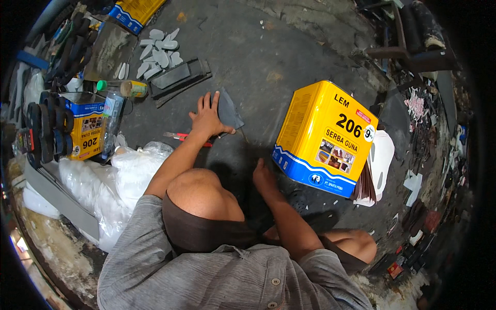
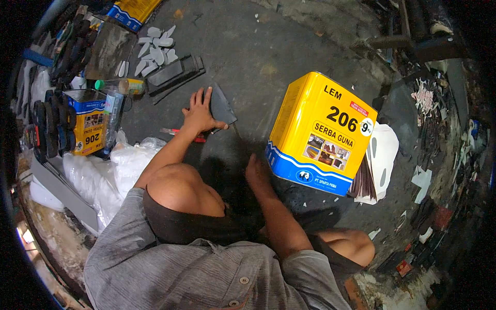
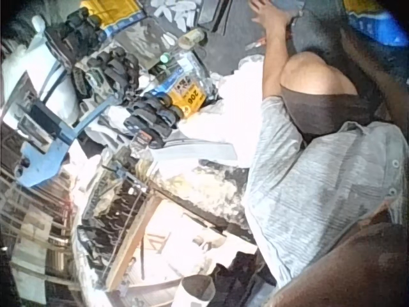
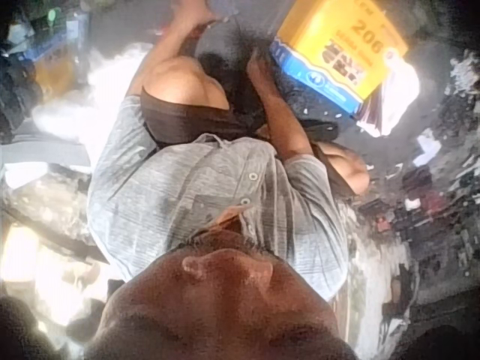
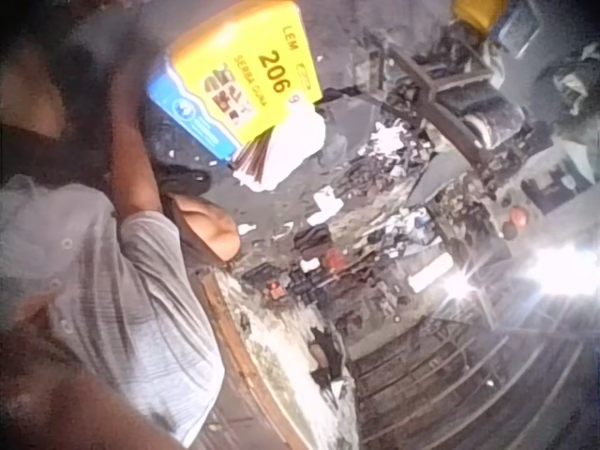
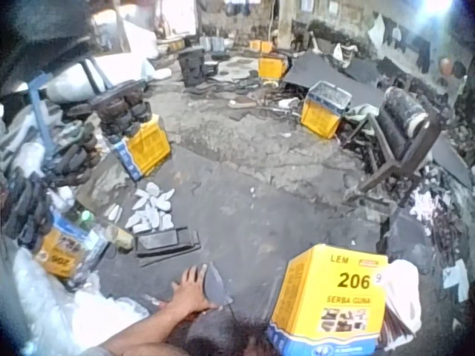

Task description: The person uses a scraper to spread a yellow adhesive from a container onto a large dark sheet laid on the floor. They repeatedly dip the scraper into the container and spread the adhesive in broad strokes across the sheet's surface.

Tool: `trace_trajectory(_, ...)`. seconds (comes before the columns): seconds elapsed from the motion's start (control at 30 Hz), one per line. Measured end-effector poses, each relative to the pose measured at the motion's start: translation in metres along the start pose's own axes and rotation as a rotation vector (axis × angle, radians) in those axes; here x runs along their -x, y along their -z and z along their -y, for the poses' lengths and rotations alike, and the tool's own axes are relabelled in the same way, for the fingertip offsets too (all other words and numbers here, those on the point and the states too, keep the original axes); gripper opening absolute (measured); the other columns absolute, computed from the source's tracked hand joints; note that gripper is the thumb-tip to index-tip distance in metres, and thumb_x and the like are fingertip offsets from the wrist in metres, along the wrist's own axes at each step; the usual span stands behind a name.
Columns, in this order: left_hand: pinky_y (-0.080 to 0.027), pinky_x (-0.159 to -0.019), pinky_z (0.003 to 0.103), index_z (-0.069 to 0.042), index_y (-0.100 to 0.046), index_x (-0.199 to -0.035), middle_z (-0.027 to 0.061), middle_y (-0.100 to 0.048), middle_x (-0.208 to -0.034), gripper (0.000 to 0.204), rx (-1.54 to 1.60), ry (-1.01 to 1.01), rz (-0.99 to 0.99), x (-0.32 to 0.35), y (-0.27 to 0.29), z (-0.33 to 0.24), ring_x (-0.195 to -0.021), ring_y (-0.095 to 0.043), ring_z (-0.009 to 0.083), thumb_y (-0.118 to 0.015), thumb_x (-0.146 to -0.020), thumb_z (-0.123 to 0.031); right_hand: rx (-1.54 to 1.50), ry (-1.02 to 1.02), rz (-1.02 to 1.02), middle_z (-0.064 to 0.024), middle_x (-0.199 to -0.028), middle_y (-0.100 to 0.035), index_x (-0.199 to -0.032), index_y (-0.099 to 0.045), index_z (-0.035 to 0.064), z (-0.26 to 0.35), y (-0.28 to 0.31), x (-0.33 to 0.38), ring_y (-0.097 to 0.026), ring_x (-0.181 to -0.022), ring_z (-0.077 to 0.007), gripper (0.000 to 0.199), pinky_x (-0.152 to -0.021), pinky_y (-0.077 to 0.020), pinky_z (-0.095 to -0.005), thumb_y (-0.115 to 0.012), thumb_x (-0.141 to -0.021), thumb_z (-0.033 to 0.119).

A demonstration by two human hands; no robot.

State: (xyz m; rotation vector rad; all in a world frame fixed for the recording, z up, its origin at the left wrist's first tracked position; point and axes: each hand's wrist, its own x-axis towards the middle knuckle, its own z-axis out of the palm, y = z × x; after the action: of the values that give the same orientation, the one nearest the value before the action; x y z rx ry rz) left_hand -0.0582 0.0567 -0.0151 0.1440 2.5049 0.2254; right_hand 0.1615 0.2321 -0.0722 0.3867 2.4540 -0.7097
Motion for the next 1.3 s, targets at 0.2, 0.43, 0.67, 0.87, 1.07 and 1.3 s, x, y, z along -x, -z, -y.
trace_trajectory(0.2,-0.021,-0.108,0.074,-0.014,-0.002,-0.159,0.0186,-0.008,-0.163,0.15,-0.062,-0.038,-0.009,-0.007,-0.002,0.002,-0.151,-0.005,0.0401,-0.093,-0.047,-0.055,-0.136,0.03,0.023,-0.0339,-0.1,-0.063,-0.119,-0.047,-0.0033,0.011,0.028,0.025,-0.061,-0.093,-0.0526,0.031,-0.08,-0.0494,-0.0592,-0.05,-0.098,0.02)
trace_trajectory(0.43,-0.023,-0.112,0.067,-0.01,-0.005,-0.158,0.0291,-0.008,-0.159,0.145,0.095,-0.198,-0.012,0.033,-0.003,0.003,-0.148,-0.007,0.0498,-0.093,-0.05,-0.05,-0.648,0.057,-0.187,-0.022,-0.093,-0.066,-0.102,-0.048,-0.0019,0.064,0.062,-0.007,-0.069,-0.074,-0.0307,0.037,-0.068,-0.0554,-0.0404,-0.069,-0.091,0.026)
trace_trajectory(0.67,-0.025,-0.115,0.061,-0.014,-0.015,-0.157,0.0287,-0.011,-0.157,0.135,0.258,-0.344,-0.237,0.074,0.014,0.029,-0.145,-0.011,0.0526,-0.093,-0.051,-0.048,-1.081,0.076,-0.096,-0.0102,-0.093,-0.063,-0.106,-0.049,-0.0017,0.082,0.087,-0.043,-0.065,-0.076,-0.0161,0.038,-0.066,-0.0532,-0.028,-0.077,-0.084,0.013)
trace_trajectory(0.87,-0.023,-0.117,0.058,-0.014,-0.016,-0.155,0.0284,-0.012,-0.157,0.133,0.411,-0.44,-0.199,0.084,0.024,0.041,-0.147,-0.01,0.0491,-0.094,-0.053,-0.047,-1.628,-0.073,0.252,-0.0047,-0.085,-0.061,-0.109,-0.052,0.0059,0.087,0.108,-0.031,-0.064,-0.076,-0.0156,0.031,-0.068,-0.0516,-0.0294,-0.073,-0.087,0.011)
trace_trajectory(1.07,-0.041,-0.109,0.046,-0.007,-0.029,-0.15,0.0231,-0.039,-0.147,0.102,1.158,0.028,-0.42,0.079,0.019,0.029,-0.138,-0.041,0.0367,-0.088,-0.073,-0.037,-1.758,-0.078,0.215,-0.0044,-0.087,-0.061,-0.108,-0.053,0.0072,0.1,0.118,-0.022,-0.062,-0.074,-0.017,0.025,-0.069,-0.0503,-0.0298,-0.07,-0.09,0.011)
trace_trajectory(1.3,-0.053,-0.095,0.036,-0.001,-0.048,-0.134,0.0134,-0.063,-0.12,0.053,1.851,-0.093,0.084,0.088,0.03,0.022,-0.11,-0.063,0.0222,-0.074,-0.089,-0.012,-1.412,0.145,0.07,-0.0007,-0.089,-0.057,-0.105,-0.055,0.0072,0.113,0.139,-0.031,-0.055,-0.078,-0.0106,0.025,-0.072,-0.0471,-0.026,-0.074,-0.089,0.01)
